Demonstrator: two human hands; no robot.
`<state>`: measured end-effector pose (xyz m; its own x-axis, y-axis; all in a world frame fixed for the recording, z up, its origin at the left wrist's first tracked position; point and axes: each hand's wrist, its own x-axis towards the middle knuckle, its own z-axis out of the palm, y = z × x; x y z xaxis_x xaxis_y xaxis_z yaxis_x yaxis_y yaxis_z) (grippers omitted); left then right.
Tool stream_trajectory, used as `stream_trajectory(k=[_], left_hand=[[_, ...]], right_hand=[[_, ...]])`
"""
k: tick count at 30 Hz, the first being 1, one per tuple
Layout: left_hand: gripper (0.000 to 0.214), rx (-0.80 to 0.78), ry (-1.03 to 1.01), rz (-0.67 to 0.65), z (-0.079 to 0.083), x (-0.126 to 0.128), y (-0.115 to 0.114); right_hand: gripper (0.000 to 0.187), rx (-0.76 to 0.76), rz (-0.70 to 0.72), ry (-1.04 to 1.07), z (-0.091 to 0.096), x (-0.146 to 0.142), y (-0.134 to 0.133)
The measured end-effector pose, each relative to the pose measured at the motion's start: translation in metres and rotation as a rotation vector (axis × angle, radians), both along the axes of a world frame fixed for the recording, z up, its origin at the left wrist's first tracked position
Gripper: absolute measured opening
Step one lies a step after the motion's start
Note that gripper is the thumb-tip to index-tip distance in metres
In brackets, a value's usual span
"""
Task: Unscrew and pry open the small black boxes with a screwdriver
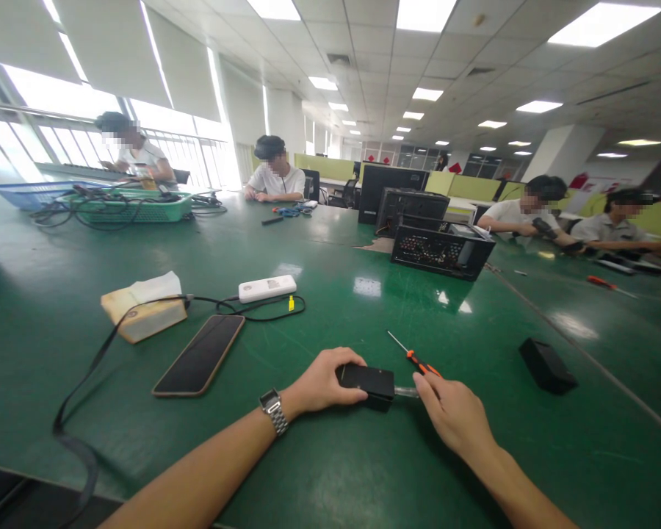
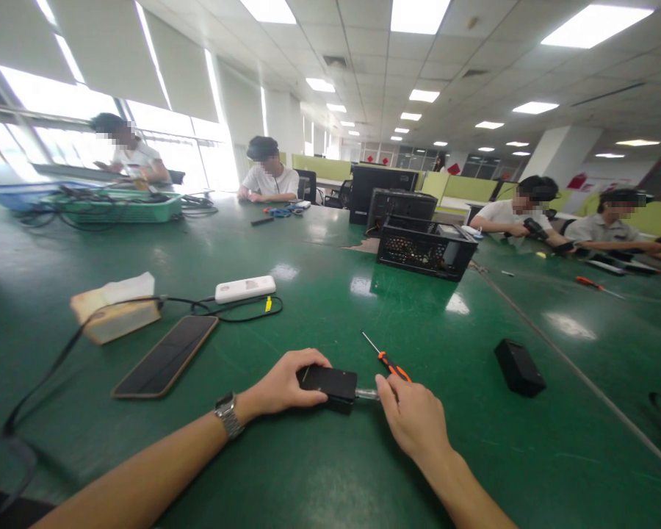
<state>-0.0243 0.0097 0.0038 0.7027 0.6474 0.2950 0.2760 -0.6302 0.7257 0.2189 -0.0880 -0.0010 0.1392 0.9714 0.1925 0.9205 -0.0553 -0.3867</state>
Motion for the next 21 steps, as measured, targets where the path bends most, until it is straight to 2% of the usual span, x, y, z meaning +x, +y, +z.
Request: stream_trajectory(k=[4,8,14,21], left_hand=[[0.036,-0.03,0.021,0.026,0.0,0.0,-0.002],[0.039,-0.08,0.009,0.062,-0.002,-0.001,-0.003],[0.041,-0.123,0.004,0.081,-0.001,-0.001,-0.004],[0.042,-0.135,-0.015,0.061,-0.002,-0.002,-0.004]], right_hand=[[0.052,-0.013,-0.107,-0.093,0.005,-0.003,-0.004],[0.054,0.03,-0.159,-0.078,0.002,-0.006,-0.008],[0.055,-0.027,-0.136,-0.055,-0.008,-0.011,-0.007],[0.053,0.039,-0.128,-0.027,0.002,-0.018,-0.008]])
